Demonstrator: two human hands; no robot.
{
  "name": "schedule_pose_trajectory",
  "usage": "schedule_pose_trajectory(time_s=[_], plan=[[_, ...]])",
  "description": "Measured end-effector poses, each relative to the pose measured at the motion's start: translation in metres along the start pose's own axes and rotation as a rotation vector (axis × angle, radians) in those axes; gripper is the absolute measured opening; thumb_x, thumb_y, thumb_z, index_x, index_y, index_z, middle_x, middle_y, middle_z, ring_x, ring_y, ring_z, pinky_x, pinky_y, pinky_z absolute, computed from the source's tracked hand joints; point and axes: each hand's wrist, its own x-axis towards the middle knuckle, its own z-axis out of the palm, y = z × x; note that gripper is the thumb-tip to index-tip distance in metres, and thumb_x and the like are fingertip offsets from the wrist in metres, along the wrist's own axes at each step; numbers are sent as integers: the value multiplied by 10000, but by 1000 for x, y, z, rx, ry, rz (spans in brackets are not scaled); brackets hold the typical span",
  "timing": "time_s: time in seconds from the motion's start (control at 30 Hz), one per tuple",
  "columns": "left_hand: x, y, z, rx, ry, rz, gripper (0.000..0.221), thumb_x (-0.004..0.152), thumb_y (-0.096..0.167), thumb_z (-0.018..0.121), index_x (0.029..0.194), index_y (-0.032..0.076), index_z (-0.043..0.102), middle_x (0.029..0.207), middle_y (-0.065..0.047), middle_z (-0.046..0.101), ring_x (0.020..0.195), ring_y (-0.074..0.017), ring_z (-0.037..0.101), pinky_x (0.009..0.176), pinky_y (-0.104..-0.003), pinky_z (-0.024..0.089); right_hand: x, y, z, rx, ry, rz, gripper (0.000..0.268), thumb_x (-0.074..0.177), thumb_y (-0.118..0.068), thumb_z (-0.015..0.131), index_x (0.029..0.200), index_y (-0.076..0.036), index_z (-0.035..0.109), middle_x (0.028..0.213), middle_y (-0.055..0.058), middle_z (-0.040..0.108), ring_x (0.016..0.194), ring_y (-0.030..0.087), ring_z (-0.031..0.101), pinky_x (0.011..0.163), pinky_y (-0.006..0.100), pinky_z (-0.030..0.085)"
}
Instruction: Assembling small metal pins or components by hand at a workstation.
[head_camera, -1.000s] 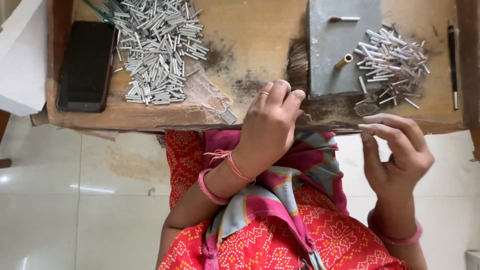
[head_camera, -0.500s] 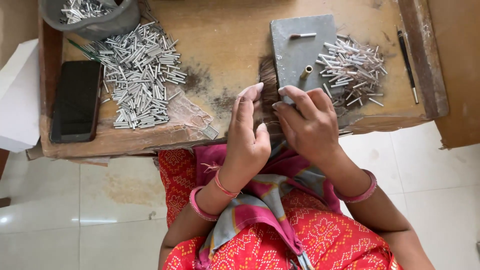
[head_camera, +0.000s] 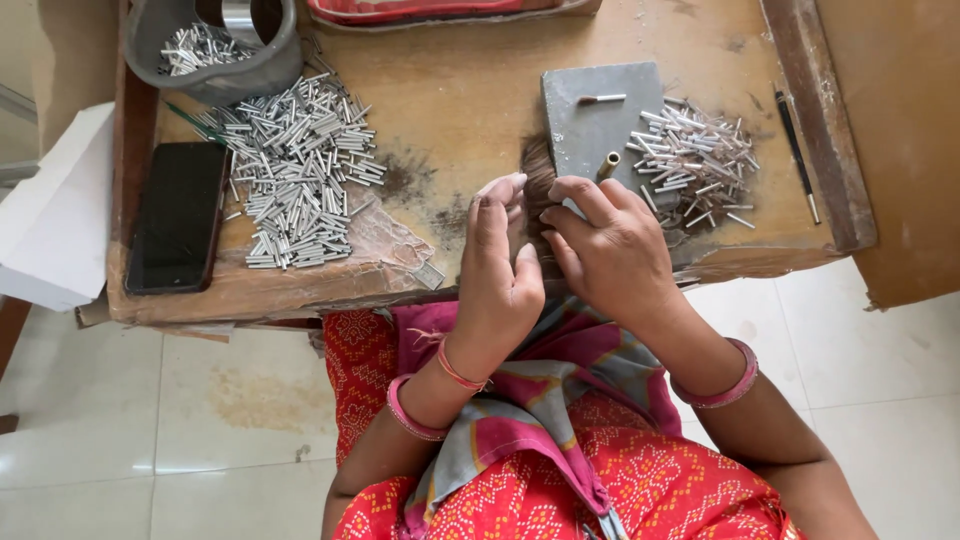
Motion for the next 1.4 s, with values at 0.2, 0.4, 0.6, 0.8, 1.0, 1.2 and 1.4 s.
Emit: schedule_pose_trajectory(time_s=[0.2, 0.4, 0.6, 0.8, 1.0, 1.2, 1.4], plan=[[10, 9, -11, 291, -18, 212, 409, 795, -113, 506, 1168, 29, 598, 1217, -188, 590, 1185, -378, 602, 1053, -441, 503, 8, 7, 9, -16, -84, -12, 163, 811, -105, 724, 963, -46, 716, 1122, 70, 636, 938, 286, 604, 831, 409, 507], [22, -1, -10, 298, -85, 131, 262, 845, -35, 587, 1106, -23, 587, 1085, -193, 568, 1047, -390, 590, 929, -457, 487, 10, 16, 10, 47, -84, -23, 125, 796, -110, 721, 904, -55, 691, 1054, 67, 649, 948, 285, 630, 825, 408, 526], [28, -18, -7, 398, -133, 143, 143, 818, -3, 648, 959, 13, 632, 1004, -158, 607, 990, -378, 615, 886, -457, 496, 2, 15, 16, 98, 34, -51, 150, 805, -94, 723, 942, -50, 680, 1064, 67, 673, 943, 282, 660, 824, 400, 544], [28, -12, -8, 370, -112, 111, 95, 766, -11, 661, 852, 21, 638, 919, -147, 617, 920, -363, 636, 829, -451, 515, -21, 16, 12, 386, 186, 79, 135, 860, -12, 727, 971, -17, 651, 1069, 97, 668, 740, 253, 644, 659, 360, 532], [19, 8, -10, 271, -69, 126, 207, 836, -66, 640, 1030, 8, 627, 969, -152, 598, 881, -325, 644, 790, -401, 521, -42, 3, -3, 217, 51, 44, 144, 857, -53, 743, 977, -16, 672, 1058, 116, 679, 836, 294, 693, 710, 381, 562], [14, 18, -12, 194, 36, 186, 245, 899, -115, 574, 1091, 30, 625, 1032, -135, 615, 912, -308, 655, 801, -383, 538, -43, 2, -12, 146, -47, 10, 221, 844, -101, 752, 1035, -4, 697, 1114, 145, 673, 953, 327, 690, 828, 402, 560], [9, 20, -17, 232, 29, 214, 232, 888, -104, 599, 1058, 52, 628, 1038, -129, 606, 950, -324, 651, 829, -395, 531, -65, 4, 14, 106, 39, -21, 193, 851, -80, 768, 1022, -5, 719, 1090, 134, 686, 885, 301, 701, 772, 390, 562]])
